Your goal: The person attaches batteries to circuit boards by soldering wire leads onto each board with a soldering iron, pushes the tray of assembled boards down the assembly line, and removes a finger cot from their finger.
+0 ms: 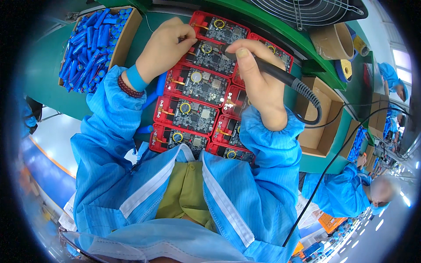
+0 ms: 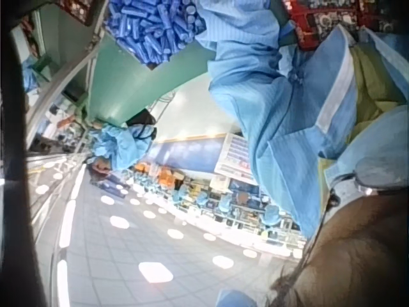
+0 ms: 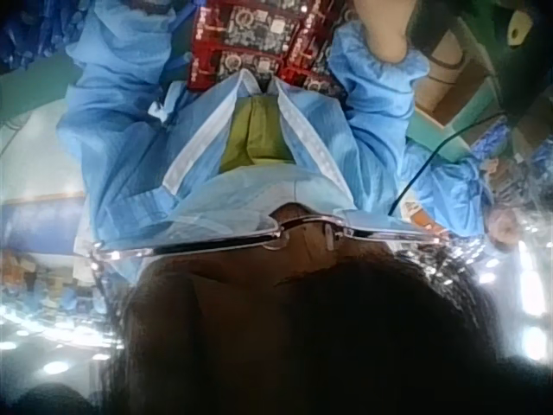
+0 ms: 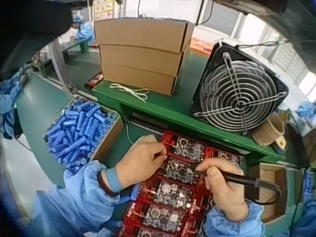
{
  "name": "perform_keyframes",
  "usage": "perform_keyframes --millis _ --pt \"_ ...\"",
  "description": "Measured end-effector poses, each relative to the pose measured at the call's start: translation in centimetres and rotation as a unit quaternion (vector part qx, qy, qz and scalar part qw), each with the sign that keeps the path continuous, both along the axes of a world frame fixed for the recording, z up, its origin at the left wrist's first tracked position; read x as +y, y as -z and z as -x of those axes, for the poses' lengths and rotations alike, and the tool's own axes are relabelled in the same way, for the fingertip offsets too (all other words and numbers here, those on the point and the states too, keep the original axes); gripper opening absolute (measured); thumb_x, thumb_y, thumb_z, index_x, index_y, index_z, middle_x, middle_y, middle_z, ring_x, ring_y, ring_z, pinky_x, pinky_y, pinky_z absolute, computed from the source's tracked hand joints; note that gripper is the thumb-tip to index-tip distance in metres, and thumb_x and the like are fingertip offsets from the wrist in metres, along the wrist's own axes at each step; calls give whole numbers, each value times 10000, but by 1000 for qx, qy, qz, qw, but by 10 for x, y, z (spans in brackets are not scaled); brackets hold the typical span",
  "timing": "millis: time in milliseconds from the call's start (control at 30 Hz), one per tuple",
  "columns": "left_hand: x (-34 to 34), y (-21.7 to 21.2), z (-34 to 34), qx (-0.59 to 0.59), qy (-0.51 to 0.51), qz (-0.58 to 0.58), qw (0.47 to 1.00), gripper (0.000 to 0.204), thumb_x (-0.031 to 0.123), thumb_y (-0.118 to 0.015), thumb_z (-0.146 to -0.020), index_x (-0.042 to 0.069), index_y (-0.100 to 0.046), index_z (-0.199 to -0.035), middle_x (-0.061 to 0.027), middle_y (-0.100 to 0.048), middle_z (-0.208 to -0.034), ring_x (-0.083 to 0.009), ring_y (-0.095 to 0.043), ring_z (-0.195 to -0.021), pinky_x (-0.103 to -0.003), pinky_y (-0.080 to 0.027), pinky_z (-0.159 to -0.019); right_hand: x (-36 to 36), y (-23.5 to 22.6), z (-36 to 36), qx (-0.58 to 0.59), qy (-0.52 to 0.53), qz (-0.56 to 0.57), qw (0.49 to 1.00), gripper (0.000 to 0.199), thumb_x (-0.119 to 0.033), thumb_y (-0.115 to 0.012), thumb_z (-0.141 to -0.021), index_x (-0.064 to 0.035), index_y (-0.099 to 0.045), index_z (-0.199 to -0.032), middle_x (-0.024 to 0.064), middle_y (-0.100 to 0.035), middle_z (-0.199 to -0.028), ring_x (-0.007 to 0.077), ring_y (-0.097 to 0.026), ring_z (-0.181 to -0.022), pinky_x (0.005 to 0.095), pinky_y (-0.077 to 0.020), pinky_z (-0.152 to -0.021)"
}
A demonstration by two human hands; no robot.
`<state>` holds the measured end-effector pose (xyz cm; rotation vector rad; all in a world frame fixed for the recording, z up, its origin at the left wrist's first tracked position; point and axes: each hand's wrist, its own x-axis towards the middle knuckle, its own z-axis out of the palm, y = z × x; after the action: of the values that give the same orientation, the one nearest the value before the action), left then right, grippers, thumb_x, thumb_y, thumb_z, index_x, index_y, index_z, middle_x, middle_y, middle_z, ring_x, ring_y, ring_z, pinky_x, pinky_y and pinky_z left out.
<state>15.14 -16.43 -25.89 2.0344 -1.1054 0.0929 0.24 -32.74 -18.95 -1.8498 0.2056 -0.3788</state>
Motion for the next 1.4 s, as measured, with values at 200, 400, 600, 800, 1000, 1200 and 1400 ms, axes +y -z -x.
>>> perform_keyframes --millis 200,400,600,800,1000,1200,1400 --pt "0 0 0 13 9 13 1000 78 86 -643 -794 22 -629 -836 -105 -517 -765 -255 -536 -733 -340 -431 -655 -1 3 -3 11 -13 -13 1000 233 -249 -556 -935 -39 -654 -957 -23 -525 -665 33 -430 -579 200 -320 -501" --pt "0 1 1 17 10 12 1000 82 90 -639 -800 22 -627 -843 -103 -515 -776 -256 -534 -741 -338 -431 -663 0 4 -3 23 -22 1 1000 227 -241 -560 -933 -35 -650 -961 -20 -557 -705 35 -436 -592 201 -338 -517" --pt "0 1 3 10 1 7 1000 81 96 -633 -807 25 -625 -845 -104 -514 -783 -260 -534 -748 -346 -432 -669 -2 6 -3 -2 -47 55 997 221 -222 -557 -931 -22 -642 -967 -12 -570 -721 41 -444 -605 208 -342 -526" --pt "-1 1 3 -1 -2 -2 1000 72 95 -628 -813 29 -626 -842 -106 -517 -789 -263 -536 -749 -348 -434 -669 -3 2 1 -17 -26 24 999 232 -228 -553 -933 -20 -643 -980 -19 -551 -706 35 -442 -607 199 -342 -529" --pt "-1 -8 2 16 7 -34 999 77 98 -625 -814 29 -627 -848 -110 -522 -788 -262 -544 -742 -349 -439 -667 -5 5 -1 -1 -27 28 999 233 -242 -553 -935 -36 -647 -989 -22 -544 -713 33 -440 -605 193 -336 -525" --pt "0 -11 0 11 24 -64 998 85 104 -619 -819 28 -633 -856 -119 -544 -808 -274 -567 -748 -355 -459 -676 -4 7 -2 0 -24 26 999 235 -248 -555 -936 -39 -650 -981 -12 -567 -733 35 -449 -599 196 -349 -525" --pt "-2 -10 -1 -3 15 -78 997 92 110 -621 -816 30 -641 -859 -124 -555 -819 -283 -572 -740 -360 -468 -675 -4 9 -3 5 -32 21 999 233 -248 -554 -937 -40 -651 -980 -10 -575 -739 33 -455 -599 196 -352 -521"
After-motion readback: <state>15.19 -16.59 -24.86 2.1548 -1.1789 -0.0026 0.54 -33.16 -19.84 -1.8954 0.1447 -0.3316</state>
